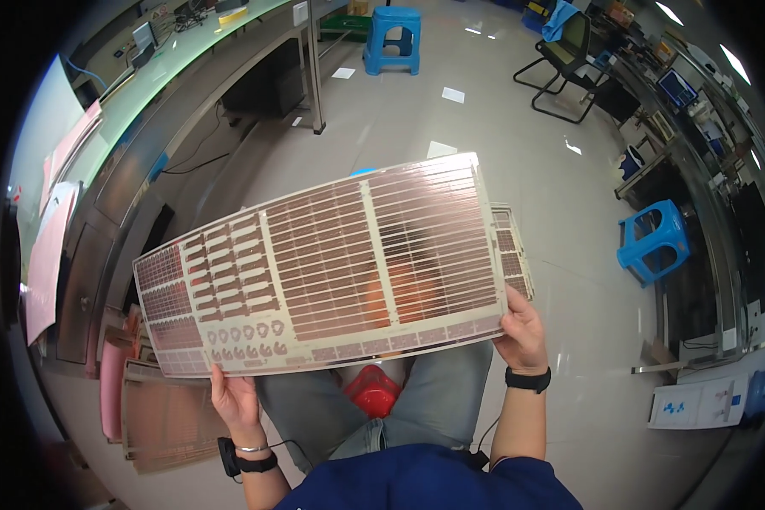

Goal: The person holds, turns, and looks over printed circuit board sheets one by one by hand.

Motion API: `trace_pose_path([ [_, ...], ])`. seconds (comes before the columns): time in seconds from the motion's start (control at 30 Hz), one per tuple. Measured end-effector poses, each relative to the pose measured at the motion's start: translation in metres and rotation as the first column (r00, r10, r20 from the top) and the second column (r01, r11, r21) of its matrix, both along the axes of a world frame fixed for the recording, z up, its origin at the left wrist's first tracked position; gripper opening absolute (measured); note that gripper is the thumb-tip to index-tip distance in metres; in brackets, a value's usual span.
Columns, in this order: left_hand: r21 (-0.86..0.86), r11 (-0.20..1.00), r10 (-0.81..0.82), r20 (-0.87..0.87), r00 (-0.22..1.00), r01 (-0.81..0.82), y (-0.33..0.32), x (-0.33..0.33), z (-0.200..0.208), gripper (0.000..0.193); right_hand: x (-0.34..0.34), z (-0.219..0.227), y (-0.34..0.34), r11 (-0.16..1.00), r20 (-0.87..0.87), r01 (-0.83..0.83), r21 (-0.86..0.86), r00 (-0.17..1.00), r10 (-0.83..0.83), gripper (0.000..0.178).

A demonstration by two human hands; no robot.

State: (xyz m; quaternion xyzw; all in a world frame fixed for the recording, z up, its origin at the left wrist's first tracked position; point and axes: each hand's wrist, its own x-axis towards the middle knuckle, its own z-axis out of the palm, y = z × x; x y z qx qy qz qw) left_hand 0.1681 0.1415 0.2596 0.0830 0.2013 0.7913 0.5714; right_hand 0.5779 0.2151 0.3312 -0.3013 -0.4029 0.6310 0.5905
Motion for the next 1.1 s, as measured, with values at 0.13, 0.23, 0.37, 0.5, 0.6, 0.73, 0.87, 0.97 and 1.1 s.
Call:
trace_pose_path([
  [0.13, -0.004, 1.0, 0.008, 0.005, 1.0, -0.008, -0.002, -0.002, -0.002, 0.04, -0.003, 0.002, 0.001, 1.0, 0.002, -0.007, 0.019, 1.0, 0.007, 0.061],
  [0.23, -0.01, 1.0, 0.002, -0.002, 1.0, -0.002, -0.003, -0.007, -0.005, 0.04, -0.003, 0.001, 0.002, 1.0, 0.004, -0.015, 0.009, 1.0, 0.015, 0.062],
  [0.37, -0.027, 1.0, 0.009, -0.022, 1.0, -0.01, -0.003, -0.006, -0.003, 0.04, -0.002, -0.003, 0.002, 1.0, 0.017, 0.011, -0.019, 1.0, -0.01, 0.062],
  [0.5, 0.004, 1.0, 0.02, -0.03, 0.999, -0.02, -0.004, -0.001, 0.006, 0.041, 0.001, -0.007, 0.002, 0.997, 0.077, 0.033, -0.071, 0.997, -0.027, 0.067],
  [0.6, 0.01, 1.0, 0.0, -0.073, 0.997, 0.0, -0.003, 0.002, 0.012, 0.043, 0.003, -0.009, 0.002, 0.995, 0.096, 0.067, -0.073, 0.994, -0.06, 0.062],
  [0.73, 0.037, 0.999, -0.001, -0.07, 0.998, 0.004, -0.003, 0.005, 0.021, 0.038, 0.005, -0.012, 0.001, 0.995, 0.087, 0.069, -0.069, 0.994, -0.063, 0.059],
  [0.87, 0.047, 0.999, -0.014, -0.078, 0.997, 0.018, -0.005, 0.002, 0.019, 0.042, 0.012, -0.018, 0.001, 0.997, 0.077, 0.056, -0.045, 0.996, -0.052, 0.051],
  [0.97, 0.018, 1.0, 0.003, -0.091, 0.996, -0.001, -0.006, -0.004, 0.017, 0.044, 0.007, -0.012, 0.004, 0.991, 0.126, 0.123, -0.042, 0.985, -0.117, 0.046],
  [1.1, 0.012, 1.0, -0.017, -0.114, 0.993, 0.019, -0.006, -0.009, 0.015, 0.043, -0.002, -0.001, 0.01, 0.973, 0.294, 0.232, 0.022, 0.928, -0.228, 0.039],
])
